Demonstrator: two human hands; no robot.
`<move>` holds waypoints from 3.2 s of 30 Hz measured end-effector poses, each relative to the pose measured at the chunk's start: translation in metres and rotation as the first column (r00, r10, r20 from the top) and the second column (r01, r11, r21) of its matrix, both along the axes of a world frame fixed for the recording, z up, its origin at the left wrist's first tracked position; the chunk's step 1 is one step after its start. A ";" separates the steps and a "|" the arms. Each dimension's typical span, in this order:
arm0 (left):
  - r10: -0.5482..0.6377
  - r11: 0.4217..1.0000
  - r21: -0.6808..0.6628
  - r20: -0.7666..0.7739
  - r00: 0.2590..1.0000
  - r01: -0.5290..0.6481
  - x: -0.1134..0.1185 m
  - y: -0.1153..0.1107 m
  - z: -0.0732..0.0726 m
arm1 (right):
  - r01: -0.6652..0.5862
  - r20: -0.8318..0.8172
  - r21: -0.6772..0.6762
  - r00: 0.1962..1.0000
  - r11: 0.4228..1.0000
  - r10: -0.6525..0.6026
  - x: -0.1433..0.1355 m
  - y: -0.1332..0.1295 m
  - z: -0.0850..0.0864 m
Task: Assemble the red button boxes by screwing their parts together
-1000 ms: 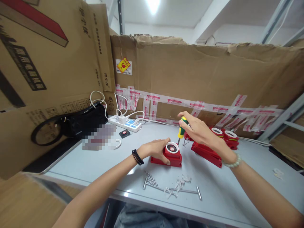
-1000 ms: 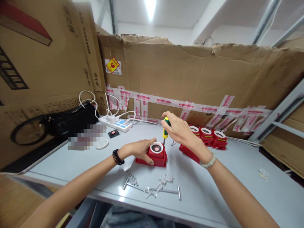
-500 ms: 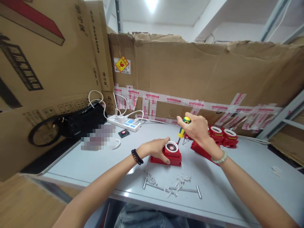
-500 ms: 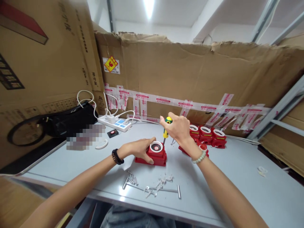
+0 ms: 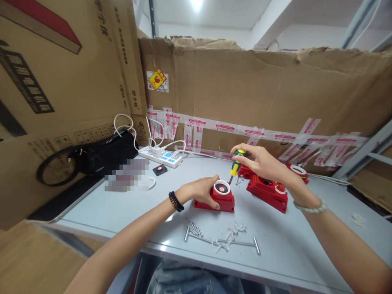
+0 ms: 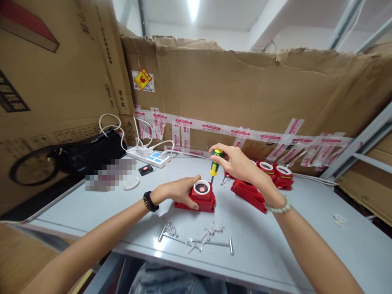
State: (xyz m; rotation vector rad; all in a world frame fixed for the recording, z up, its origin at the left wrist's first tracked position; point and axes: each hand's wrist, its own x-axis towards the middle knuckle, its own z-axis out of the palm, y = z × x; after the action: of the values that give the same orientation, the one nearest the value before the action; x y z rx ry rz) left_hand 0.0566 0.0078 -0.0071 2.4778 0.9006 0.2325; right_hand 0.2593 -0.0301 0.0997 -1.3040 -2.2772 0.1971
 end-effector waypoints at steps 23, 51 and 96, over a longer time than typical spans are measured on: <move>0.036 0.999 -0.021 0.446 0.894 -0.030 -0.005 -0.015 -0.018 | 0.620 -0.050 0.594 0.665 0.513 -0.745 -0.036 0.024 -0.039; -0.099 0.989 -0.064 0.378 0.920 0.132 -0.017 -0.010 -0.010 | 0.460 -0.070 0.423 0.875 0.780 -0.479 -0.029 0.022 -0.035; -0.110 0.985 -0.077 0.401 0.909 0.154 -0.019 -0.006 -0.012 | 0.323 -0.636 0.176 0.758 0.930 -0.144 -0.035 -0.068 -0.064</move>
State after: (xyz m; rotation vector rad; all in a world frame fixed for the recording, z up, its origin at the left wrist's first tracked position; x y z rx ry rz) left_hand 0.0381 0.0018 -0.0191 2.2621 0.5558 0.5984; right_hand 0.2246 -0.0983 0.0359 -1.1486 -1.5059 0.1745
